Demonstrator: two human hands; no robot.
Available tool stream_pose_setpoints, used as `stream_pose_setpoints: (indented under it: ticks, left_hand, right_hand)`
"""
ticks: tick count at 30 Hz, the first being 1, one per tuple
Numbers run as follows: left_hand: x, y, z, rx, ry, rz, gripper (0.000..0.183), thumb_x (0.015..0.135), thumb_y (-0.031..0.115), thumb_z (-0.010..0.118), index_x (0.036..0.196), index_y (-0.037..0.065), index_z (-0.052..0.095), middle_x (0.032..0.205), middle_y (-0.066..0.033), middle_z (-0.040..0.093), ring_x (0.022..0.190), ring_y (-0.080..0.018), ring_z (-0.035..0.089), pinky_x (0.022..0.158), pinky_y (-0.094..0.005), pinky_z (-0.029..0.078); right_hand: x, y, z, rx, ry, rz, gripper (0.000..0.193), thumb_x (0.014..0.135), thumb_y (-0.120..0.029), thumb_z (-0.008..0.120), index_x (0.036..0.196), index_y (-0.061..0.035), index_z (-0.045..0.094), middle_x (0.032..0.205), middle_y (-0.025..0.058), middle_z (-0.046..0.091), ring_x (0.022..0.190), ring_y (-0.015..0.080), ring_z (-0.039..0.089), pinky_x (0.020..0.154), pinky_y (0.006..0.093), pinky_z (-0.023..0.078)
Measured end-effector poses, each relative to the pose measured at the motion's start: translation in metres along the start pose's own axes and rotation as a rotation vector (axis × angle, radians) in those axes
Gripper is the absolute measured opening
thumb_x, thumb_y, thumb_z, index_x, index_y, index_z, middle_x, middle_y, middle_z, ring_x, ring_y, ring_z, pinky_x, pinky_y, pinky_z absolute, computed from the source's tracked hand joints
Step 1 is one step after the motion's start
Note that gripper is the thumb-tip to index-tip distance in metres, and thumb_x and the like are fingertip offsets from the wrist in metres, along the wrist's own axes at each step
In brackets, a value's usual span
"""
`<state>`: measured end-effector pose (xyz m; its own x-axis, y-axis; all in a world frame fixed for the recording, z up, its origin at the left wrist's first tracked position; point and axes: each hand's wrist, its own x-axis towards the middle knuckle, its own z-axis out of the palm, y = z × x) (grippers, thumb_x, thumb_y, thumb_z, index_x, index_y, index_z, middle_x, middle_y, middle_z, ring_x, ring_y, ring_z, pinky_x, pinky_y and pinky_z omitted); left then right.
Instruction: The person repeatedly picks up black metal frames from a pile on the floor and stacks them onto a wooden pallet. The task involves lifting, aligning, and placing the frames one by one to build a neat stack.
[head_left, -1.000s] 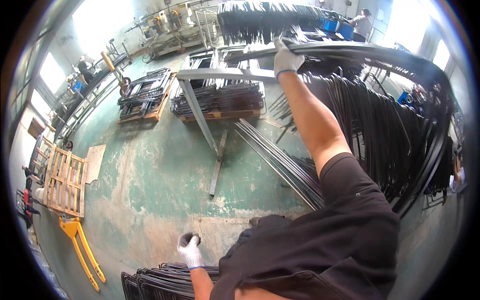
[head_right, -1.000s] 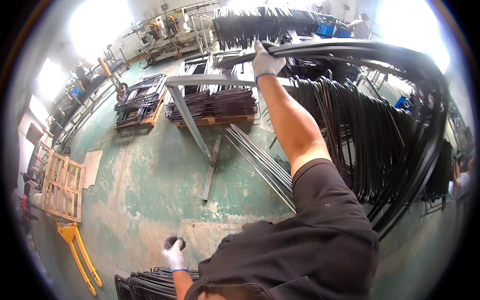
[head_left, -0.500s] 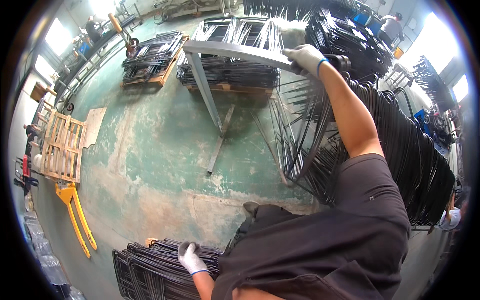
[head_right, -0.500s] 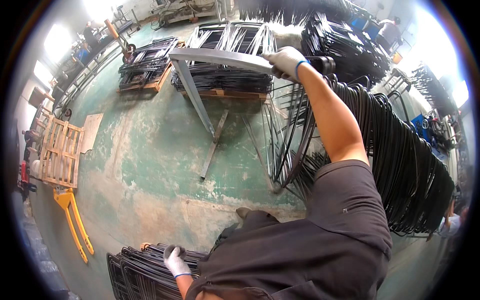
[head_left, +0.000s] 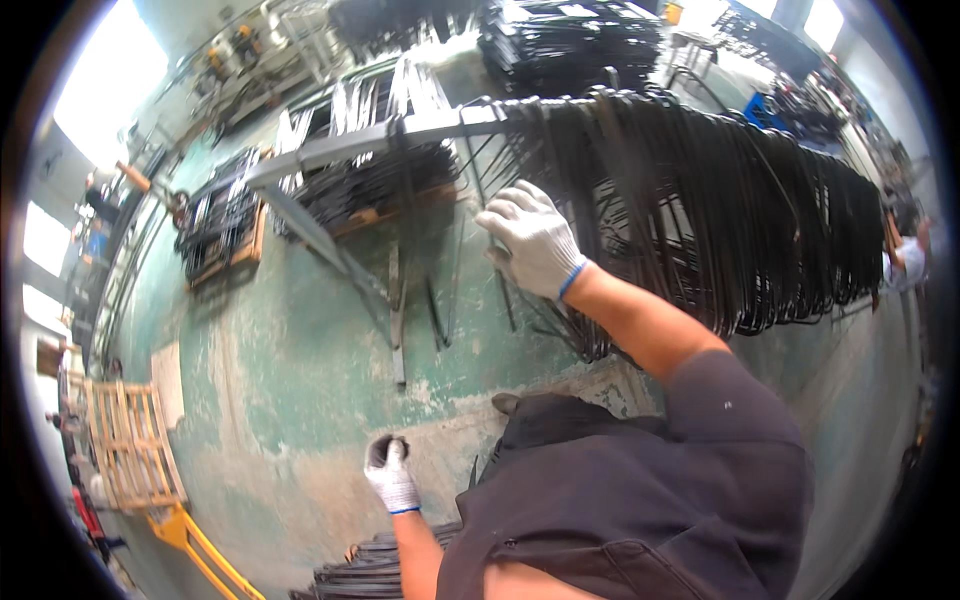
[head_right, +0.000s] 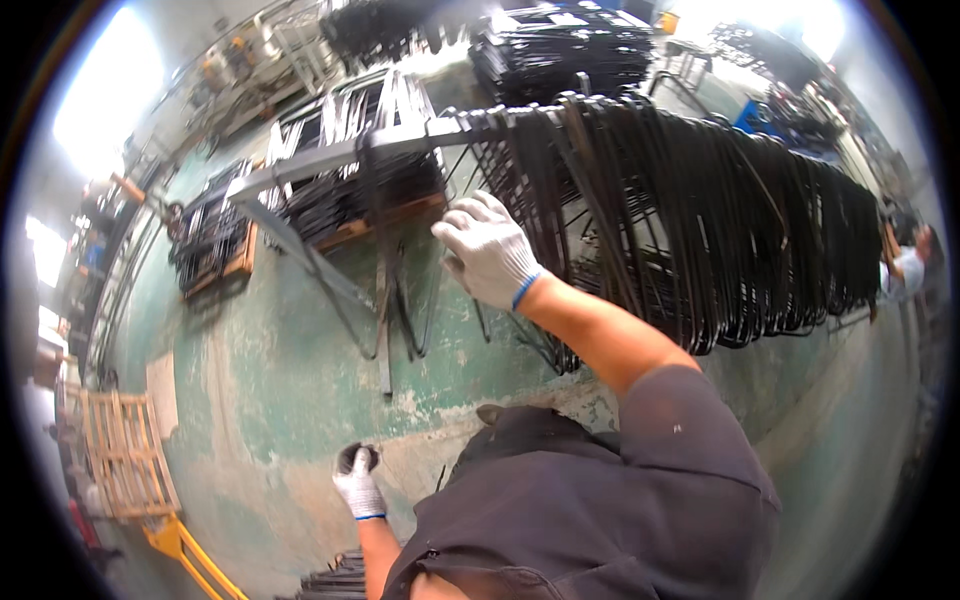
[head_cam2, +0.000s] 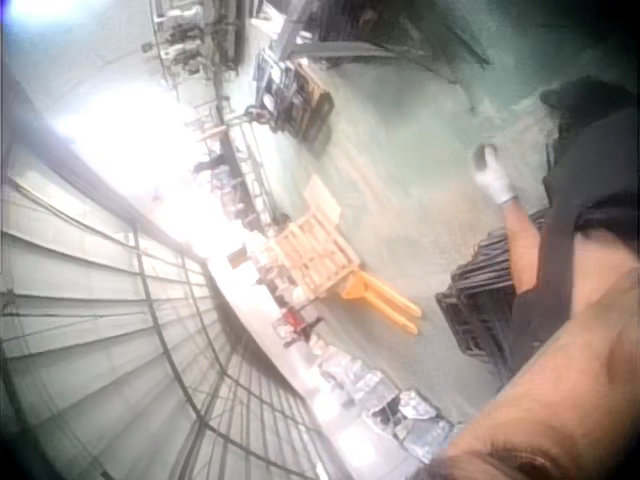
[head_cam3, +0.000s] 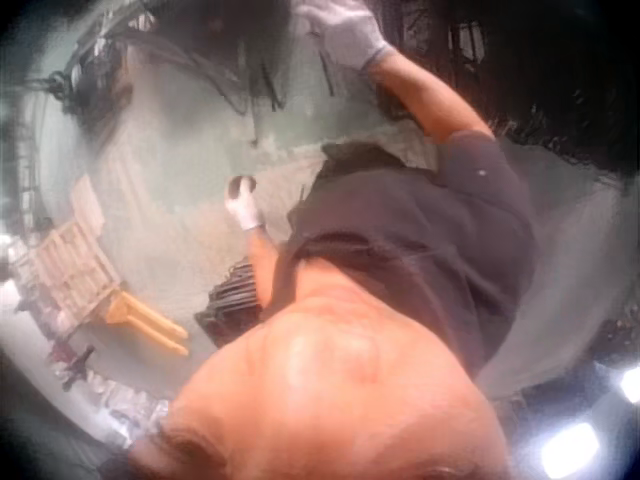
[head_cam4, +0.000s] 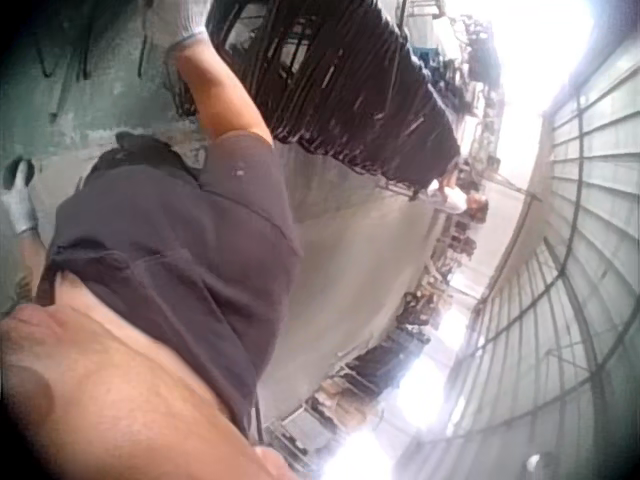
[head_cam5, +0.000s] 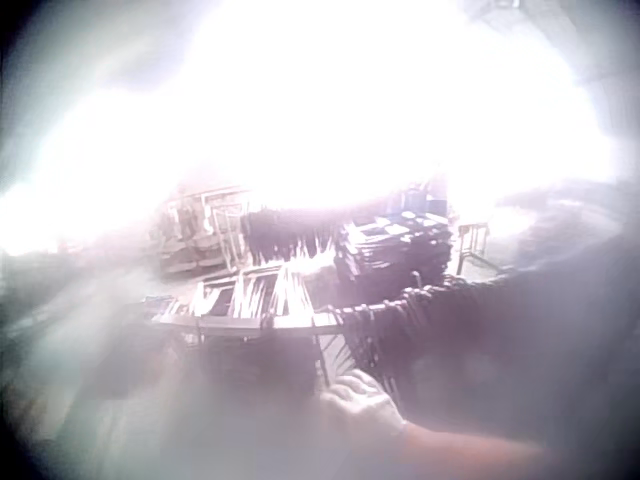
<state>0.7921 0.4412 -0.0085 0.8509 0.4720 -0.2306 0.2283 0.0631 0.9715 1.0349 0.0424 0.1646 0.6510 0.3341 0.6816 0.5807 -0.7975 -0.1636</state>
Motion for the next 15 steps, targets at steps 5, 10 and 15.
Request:
stream_pose_setpoints:
  ticks: [5, 10, 15]
  left_hand:
    - [0.121, 0.090, 0.053, 0.141, -0.098, 0.296, 0.017, 0.107, 0.013, 0.072, 0.120, 0.002, 0.074, 0.110, -0.0068, 0.075, 0.100, -0.0183, 0.071, 0.091, -0.0354, 0.059]
    - [0.289, 0.155, 0.070, 0.245, -0.035, 0.260, 0.037, 0.107, 0.038, 0.073, 0.131, 0.011, 0.070, 0.111, 0.0007, 0.071, 0.094, -0.0140, 0.064, 0.086, -0.0333, 0.053]
    - [0.426, 0.187, 0.120, 0.230, -0.108, 0.336, 0.043, 0.108, 0.041, 0.068, 0.139, 0.011, 0.070, 0.127, -0.0038, 0.071, 0.105, -0.0133, 0.063, 0.089, -0.0338, 0.052]
  right_hand:
    - [-0.087, 0.050, -0.062, -0.343, 0.088, 0.332, 0.069, 0.076, -0.022, 0.088, 0.139, -0.0086, 0.064, 0.147, 0.0159, 0.059, 0.145, 0.0400, 0.050, 0.127, 0.0619, 0.033]
    - [-0.126, 0.052, -0.086, -0.446, 0.078, 0.611, 0.087, 0.082, -0.030, 0.085, 0.156, -0.0027, 0.047, 0.158, 0.0226, 0.052, 0.149, 0.0461, 0.045, 0.129, 0.0663, 0.025]
    - [-0.133, 0.050, -0.092, -0.399, 0.039, 0.851, 0.077, 0.091, -0.025, 0.075, 0.157, 0.0015, 0.046, 0.156, 0.0266, 0.053, 0.141, 0.0449, 0.053, 0.121, 0.0618, 0.038]
